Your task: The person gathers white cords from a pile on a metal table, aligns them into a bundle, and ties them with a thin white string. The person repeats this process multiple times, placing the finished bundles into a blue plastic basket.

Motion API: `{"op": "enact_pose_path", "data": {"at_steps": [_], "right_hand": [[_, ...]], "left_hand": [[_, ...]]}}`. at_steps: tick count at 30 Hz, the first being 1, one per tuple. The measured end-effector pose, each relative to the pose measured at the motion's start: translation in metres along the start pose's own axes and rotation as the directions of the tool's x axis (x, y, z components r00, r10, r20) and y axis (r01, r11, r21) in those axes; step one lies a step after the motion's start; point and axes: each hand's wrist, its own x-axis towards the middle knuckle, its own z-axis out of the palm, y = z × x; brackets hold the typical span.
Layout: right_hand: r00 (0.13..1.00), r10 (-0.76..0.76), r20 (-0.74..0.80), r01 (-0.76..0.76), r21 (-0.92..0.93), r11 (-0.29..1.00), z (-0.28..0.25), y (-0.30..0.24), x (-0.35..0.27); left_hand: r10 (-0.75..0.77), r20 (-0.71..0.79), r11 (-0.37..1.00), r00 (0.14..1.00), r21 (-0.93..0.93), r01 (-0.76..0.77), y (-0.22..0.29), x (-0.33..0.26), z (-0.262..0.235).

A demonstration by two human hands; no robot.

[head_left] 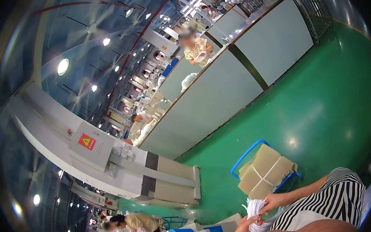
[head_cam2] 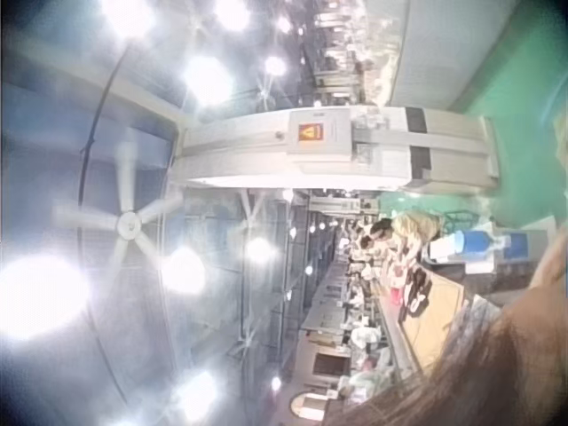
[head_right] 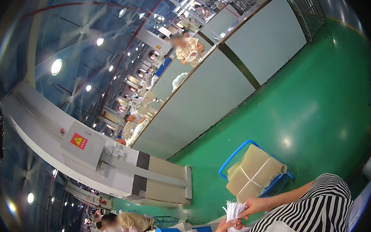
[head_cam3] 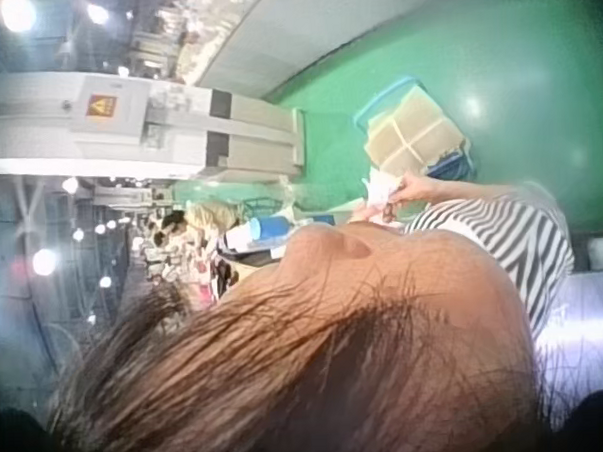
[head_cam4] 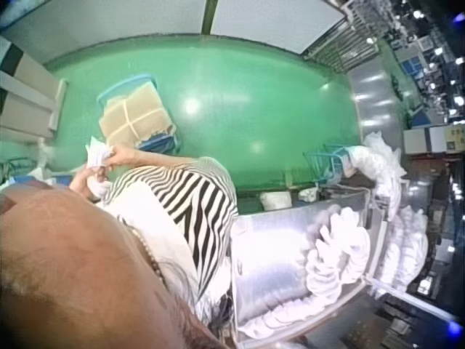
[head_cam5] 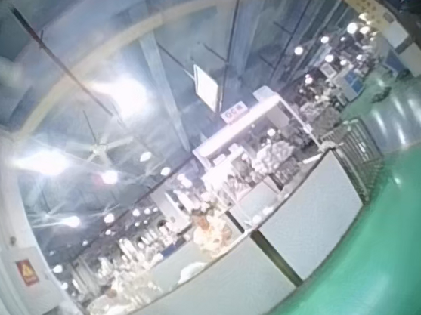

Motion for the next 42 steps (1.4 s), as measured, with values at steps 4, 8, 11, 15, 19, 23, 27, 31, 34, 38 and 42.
{"op": "enact_pose_path", "data": {"at_steps": [4, 8, 11, 15, 19, 23, 27, 31, 34, 38, 42], "right_hand": [[0.994, -0.063, -0.091, 0.068, 0.052, 0.996, -0.001, 0.019, 0.006], [0.983, -0.158, -0.09, 0.16, 0.015, 0.987, 0.006, 0.009, -0.001], [0.981, -0.16, -0.105, 0.159, -0.014, 0.987, 0.006, 0.003, -0.004], [0.98, -0.177, -0.093, 0.163, -0.142, 0.976, 0.005, -0.004, -0.006], [0.973, -0.223, -0.057, 0.204, -0.235, 0.95, 0.005, 0.001, -0.004], [0.989, -0.137, -0.048, 0.127, -0.171, 0.977, 0.0, 0.007, 0.003], [0.986, 0.165, 0.039, -0.169, 0.26, 0.951, -0.007, 0.046, 0.004], [0.953, 0.175, 0.248, -0.245, 0.291, 0.925, 0.005, 0.058, 0.004], [0.938, 0.174, 0.301, -0.232, 0.168, 0.958, 0.004, 0.065, 0.012], [0.878, 0.266, 0.397, -0.297, 0.016, 0.955, 0.017, 0.076, 0.029], [0.907, 0.331, 0.26, -0.109, -0.615, 0.781, 0.027, 0.004, 0.007]], "left_hand": [[0.003, 0.003, 1.0, 1.0, 0.003, -0.003, 0.0, 0.006, 0.002], [0.001, -0.021, 1.0, 1.0, 0.005, -0.001, -0.008, 0.001, 0.003], [-0.012, -0.026, 1.0, 1.0, 0.0, 0.012, -0.012, 0.002, 0.002], [-0.022, -0.039, 1.0, 0.999, -0.022, 0.021, -0.019, -0.004, 0.004], [-0.002, -0.053, 0.999, 0.999, -0.043, -0.001, -0.014, -0.008, 0.002], [0.045, -0.103, 0.991, 0.994, -0.12, -0.057, -0.005, -0.017, -0.006], [0.088, -0.148, 0.97, 0.985, -0.211, -0.118, 0.005, -0.008, -0.03], [0.132, -0.253, 0.984, 0.958, -0.08, -0.157, -0.005, -0.012, -0.047], [0.195, -0.331, 0.976, 0.923, 0.161, -0.148, -0.018, 0.003, -0.055], [0.371, -0.441, 0.836, 0.817, 0.542, -0.087, -0.033, 0.015, -0.068], [0.475, -0.452, 0.613, 0.755, 0.786, 0.085, -0.018, 0.033, -0.081]]}}
